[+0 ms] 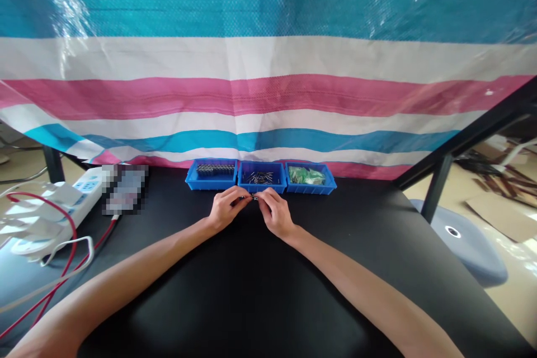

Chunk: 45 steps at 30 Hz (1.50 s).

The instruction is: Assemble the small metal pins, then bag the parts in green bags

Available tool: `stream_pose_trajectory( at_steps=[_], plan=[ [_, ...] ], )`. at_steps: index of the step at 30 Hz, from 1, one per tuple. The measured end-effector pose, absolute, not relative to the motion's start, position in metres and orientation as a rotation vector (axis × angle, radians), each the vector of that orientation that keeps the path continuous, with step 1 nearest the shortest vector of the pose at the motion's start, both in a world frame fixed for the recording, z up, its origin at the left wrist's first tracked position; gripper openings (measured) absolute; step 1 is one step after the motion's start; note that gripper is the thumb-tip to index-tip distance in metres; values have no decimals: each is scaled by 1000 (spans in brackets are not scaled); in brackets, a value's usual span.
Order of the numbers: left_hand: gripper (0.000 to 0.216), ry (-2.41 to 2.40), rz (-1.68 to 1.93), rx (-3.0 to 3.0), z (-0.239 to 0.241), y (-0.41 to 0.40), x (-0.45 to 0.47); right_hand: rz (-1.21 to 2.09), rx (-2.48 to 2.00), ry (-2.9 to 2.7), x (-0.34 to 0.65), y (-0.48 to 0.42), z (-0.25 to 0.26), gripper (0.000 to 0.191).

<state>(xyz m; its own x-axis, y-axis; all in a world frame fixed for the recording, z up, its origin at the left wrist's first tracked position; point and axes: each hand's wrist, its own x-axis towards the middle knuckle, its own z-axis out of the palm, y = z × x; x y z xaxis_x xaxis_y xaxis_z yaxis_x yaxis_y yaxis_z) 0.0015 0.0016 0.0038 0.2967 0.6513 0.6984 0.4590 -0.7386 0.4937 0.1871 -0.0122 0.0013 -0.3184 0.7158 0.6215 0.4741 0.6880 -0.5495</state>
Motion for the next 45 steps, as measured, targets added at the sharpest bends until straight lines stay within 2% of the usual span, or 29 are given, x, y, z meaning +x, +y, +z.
stream_pose_trajectory(
  at_steps=[45],
  plan=[
    [5, 1053, 1462, 2275, 6, -3, 0, 359, -906, -1902, 186, -15, 3, 20]
  ],
)
